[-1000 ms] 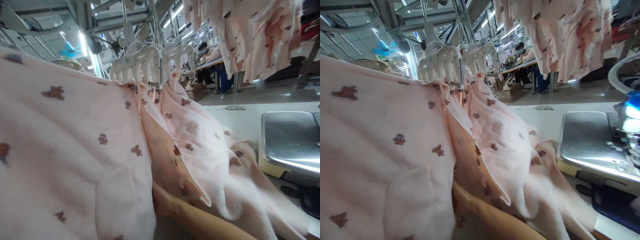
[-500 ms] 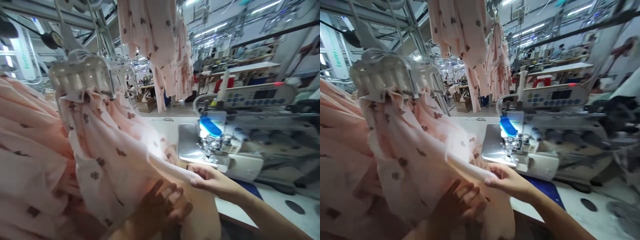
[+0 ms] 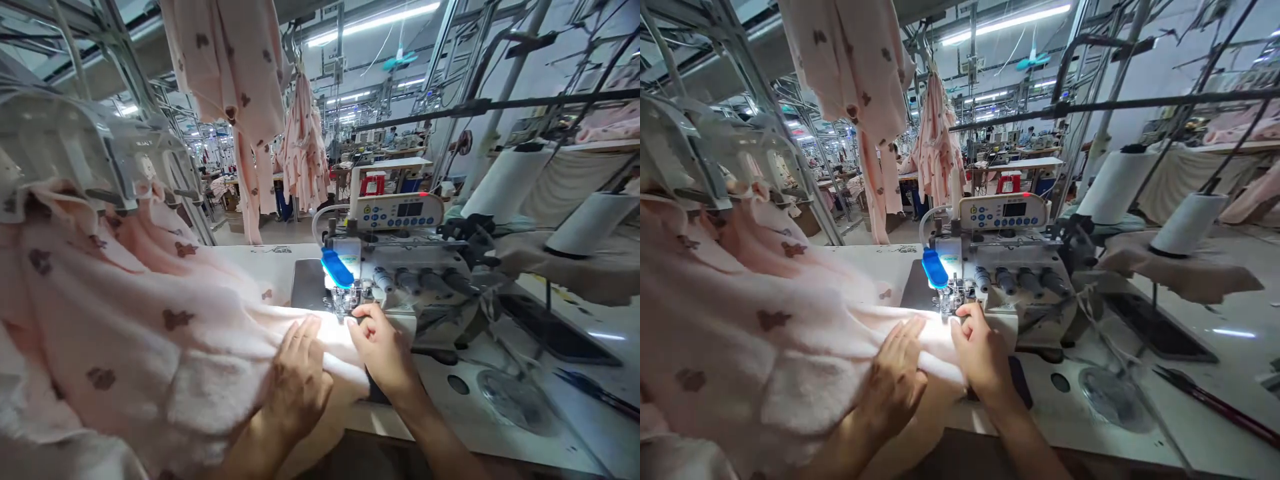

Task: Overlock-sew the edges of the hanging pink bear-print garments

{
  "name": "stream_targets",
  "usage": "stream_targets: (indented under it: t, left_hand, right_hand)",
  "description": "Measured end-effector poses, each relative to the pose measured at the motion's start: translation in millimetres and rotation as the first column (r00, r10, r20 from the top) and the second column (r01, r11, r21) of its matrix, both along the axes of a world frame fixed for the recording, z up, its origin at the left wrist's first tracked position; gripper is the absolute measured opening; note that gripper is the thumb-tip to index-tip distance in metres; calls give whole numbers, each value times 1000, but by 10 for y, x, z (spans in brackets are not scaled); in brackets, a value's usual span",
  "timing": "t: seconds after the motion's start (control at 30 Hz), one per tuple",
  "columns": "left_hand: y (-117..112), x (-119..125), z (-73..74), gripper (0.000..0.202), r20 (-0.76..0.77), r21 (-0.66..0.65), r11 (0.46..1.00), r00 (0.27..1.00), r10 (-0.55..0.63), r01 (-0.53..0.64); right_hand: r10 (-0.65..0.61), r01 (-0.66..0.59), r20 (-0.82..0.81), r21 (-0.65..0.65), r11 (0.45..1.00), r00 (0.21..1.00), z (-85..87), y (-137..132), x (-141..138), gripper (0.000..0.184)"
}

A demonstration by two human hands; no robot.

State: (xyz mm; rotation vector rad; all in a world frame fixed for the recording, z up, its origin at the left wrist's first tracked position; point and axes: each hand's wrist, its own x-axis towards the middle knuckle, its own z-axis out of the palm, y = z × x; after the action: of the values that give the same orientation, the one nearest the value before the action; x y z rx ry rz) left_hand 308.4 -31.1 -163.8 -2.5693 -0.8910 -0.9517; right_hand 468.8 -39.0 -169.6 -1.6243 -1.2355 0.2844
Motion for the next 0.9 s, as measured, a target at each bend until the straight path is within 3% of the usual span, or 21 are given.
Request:
stream_targets:
  t: [0.13, 0.17, 0.23, 0.27, 0.33, 0.37, 0.4, 0.43, 0.5, 0.57, 0.7, 0.8, 0.9]
  left_hand:
    - [64, -68, 127, 33, -17, 23, 1000, 1000, 12, -12]
    - [25, -82, 173, 25, -26, 24, 1000, 1000, 2, -2]
    - [-78, -97, 257, 12, -32, 13, 998, 998, -55, 55]
    - [-127, -98, 290, 9, -27, 9, 995, 995, -96, 96]
    - [-186, -88, 325, 10, -11, 7, 985, 984, -175, 175]
    - [-192, -78, 328, 9, 4, 2, 982, 982, -190, 190]
    - [-186, -66, 322, 7, 20, -12, 984, 984, -176, 176]
    - [-170, -53, 309, 12, 32, -40, 989, 990, -140, 141]
    - [-130, -22, 280, 28, 48, -99, 994, 998, -39, 43]
    - [-92, 12, 265, 26, 39, -157, 987, 998, 47, -40]
    - [22, 111, 336, 27, 2, -224, 962, 987, 162, -157]
    - [189, 215, 444, 21, -106, -294, 913, 959, 263, -283]
    - [353, 287, 527, 17, -255, -368, 855, 924, 286, -366]
  right_hand:
    - [3, 20, -89, 255, 967, 996, -117, -204, 3, 26]
    - [58, -23, -110, 299, 954, 992, -142, -292, -4, 28]
    - [275, -222, -146, 303, 927, 950, -170, -456, -36, 38]
    - [415, -357, -196, 274, 893, 888, -173, -516, -60, 46]
    - [620, -585, -377, 219, 781, 688, -165, -574, -117, 61]
    - [646, -640, -479, 206, 741, 594, -164, -574, -144, 61]
    - [623, -644, -568, 199, 738, 538, -168, -560, -169, 58]
    - [572, -603, -627, 197, 773, 529, -179, -537, -191, 53]
    - [463, -465, -654, 187, 865, 598, -219, -484, -225, 44]
    - [398, -364, -610, 187, 912, 685, -251, -442, -245, 43]
    - [365, -327, -494, 166, 930, 789, -181, -352, -232, 38]
    - [206, -181, -316, 107, 978, 926, -74, -224, -182, 31]
    - [76, -79, -276, 0, 997, 958, -53, -123, -149, 29]
